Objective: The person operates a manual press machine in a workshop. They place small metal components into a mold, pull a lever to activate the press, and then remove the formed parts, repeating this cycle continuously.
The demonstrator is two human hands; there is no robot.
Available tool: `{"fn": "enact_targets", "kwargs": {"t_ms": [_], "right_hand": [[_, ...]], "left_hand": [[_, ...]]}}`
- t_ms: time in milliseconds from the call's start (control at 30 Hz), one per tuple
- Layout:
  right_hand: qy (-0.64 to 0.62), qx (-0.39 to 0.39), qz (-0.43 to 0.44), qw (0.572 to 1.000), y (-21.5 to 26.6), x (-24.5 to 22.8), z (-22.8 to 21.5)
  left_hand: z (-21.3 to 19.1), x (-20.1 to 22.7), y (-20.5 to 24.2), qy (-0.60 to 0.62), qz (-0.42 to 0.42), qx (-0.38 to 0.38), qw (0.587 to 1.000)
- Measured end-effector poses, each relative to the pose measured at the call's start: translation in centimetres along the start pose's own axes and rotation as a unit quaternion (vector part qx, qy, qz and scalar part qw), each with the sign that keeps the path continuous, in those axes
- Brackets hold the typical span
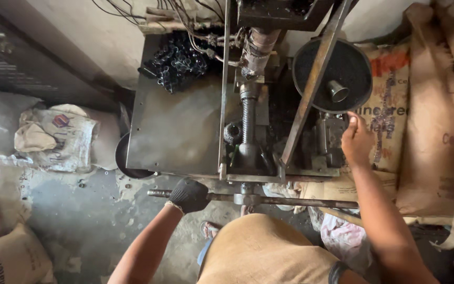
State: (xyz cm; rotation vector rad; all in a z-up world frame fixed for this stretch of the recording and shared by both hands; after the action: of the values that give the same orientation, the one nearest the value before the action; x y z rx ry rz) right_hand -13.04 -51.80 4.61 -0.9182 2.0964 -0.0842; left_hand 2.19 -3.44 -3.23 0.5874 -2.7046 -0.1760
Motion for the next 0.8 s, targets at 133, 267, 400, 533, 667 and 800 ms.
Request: {"fn": "enact_targets", "kwargs": {"t_ms": [133,267,400,533,667,800], "right_hand": [[0.047,0.1,-0.145,0.983,0.3,-1.1,-0.6],[0.052,0.102,-0.177,0.978,0.0,-0.9,-0.6],[0.0,-0.16,0.185,0.97,-0.6,5.0,0.8],[0.261,-0.295,0.086,0.915,0.8,9.6,1.7],[0.218,-0.285,0.114,0.926,4.4,13.9,1.7],[-0.002,-0.142,0.108,0.984,7.0,14.4,0.6]], "left_hand": [[0.4,-0.6,0.0,0.021,0.002,0.039,0.999],[2.2,-1.0,-0.2,-0.041,-0.025,-0.033,0.998],[1.7,-0.5,0.1,-0.066,-0.001,0.037,0.997],[1.0,-0.4,0.2,-0.05,-0.008,0.033,0.998],[0.4,0.0,0.2,-0.054,-0.021,0.013,0.998],[0.2,0.1,0.5,-0.057,-0.025,0.029,0.998]]}}
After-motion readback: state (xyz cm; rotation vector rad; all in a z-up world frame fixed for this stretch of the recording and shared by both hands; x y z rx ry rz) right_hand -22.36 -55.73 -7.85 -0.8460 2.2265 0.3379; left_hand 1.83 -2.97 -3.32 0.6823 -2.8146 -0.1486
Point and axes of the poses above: each hand's wrist, its own y-axis away from the middle knuckle, its own z-axis out of the palm, x = y × z, the point moved 5 cm from there along -y, towards the middle knuckle, and after that the axes turned 1 degree about -y, right-handed, at the moved point
